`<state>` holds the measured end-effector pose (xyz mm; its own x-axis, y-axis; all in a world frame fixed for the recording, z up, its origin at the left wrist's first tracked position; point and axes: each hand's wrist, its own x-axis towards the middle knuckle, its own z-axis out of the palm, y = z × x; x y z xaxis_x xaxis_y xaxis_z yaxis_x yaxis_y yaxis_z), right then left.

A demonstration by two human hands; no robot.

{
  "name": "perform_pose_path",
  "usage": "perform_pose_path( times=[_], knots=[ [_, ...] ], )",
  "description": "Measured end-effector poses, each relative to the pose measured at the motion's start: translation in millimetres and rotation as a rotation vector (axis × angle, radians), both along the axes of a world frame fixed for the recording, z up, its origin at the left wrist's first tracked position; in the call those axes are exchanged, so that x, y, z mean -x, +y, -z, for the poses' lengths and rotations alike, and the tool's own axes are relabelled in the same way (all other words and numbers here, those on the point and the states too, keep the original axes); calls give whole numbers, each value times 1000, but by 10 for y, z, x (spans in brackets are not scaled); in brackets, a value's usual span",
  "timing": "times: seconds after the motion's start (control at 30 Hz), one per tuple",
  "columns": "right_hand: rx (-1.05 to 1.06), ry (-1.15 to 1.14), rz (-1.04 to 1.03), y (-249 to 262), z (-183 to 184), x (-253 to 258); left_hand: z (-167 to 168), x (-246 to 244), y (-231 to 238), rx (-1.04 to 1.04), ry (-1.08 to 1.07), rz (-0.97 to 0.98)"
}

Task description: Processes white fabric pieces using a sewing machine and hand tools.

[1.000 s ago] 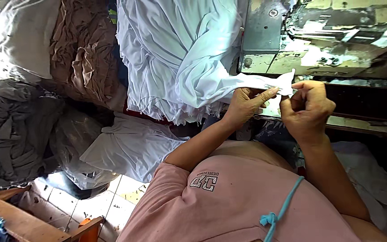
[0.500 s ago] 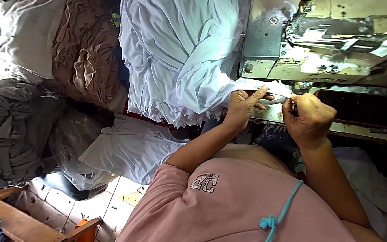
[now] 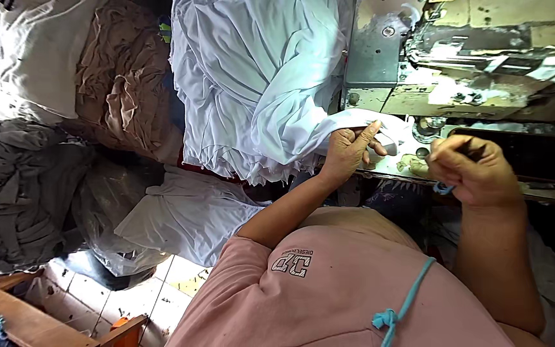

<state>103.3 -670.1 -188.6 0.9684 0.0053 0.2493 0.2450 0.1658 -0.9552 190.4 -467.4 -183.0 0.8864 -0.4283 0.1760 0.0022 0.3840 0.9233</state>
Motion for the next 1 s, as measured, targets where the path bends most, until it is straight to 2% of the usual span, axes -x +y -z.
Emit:
perform_pose_path(
  times=[0.07, 0.2, 0.27, 0.3, 0.4, 0.5, 0.57, 0.63, 0.7, 0.73, 0.83, 0.87, 0.93, 1.0],
  knots=[
    [-228, 15, -7, 47, -18, -24, 34, -5, -14, -12, -13, 3],
    [-553, 76, -1, 279, -34, -73, 73, 11, -39, -32, 5, 12],
    [-557, 56, 49, 349, -56, -84, 74, 12, -34, -36, 11, 11],
    [-414, 4, 128, 368, -57, -88, 81, 9, -30, -32, 7, 2],
    [300, -271, 421, 332, 41, -59, 82, -5, -12, -25, -6, -18],
    [819, -428, 461, 352, 70, -38, 56, -4, -9, -27, 3, -18],
    [1005, -388, 448, 394, 84, -56, 54, 5, -26, -28, 2, -10],
    [1031, -338, 409, 383, 104, -79, 52, 7, -39, -21, -10, -6],
    [882, -247, 301, 312, 103, -73, 48, -2, -20, -26, -29, -17],
    [728, -171, 217, 265, 95, -60, 50, -12, -6, -27, -30, -19],
    [27, 119, -126, 140, 66, -16, 85, -40, 22, -26, -31, -19],
    [-168, 168, -180, 123, 69, -8, 96, -46, 22, -27, -25, -21],
    [-398, 179, -177, 123, 86, -16, 108, -61, 14, -46, -14, -6],
    [-457, 148, -56, 173, 93, -33, 114, -66, 15, -103, 3, 58]
  ],
)
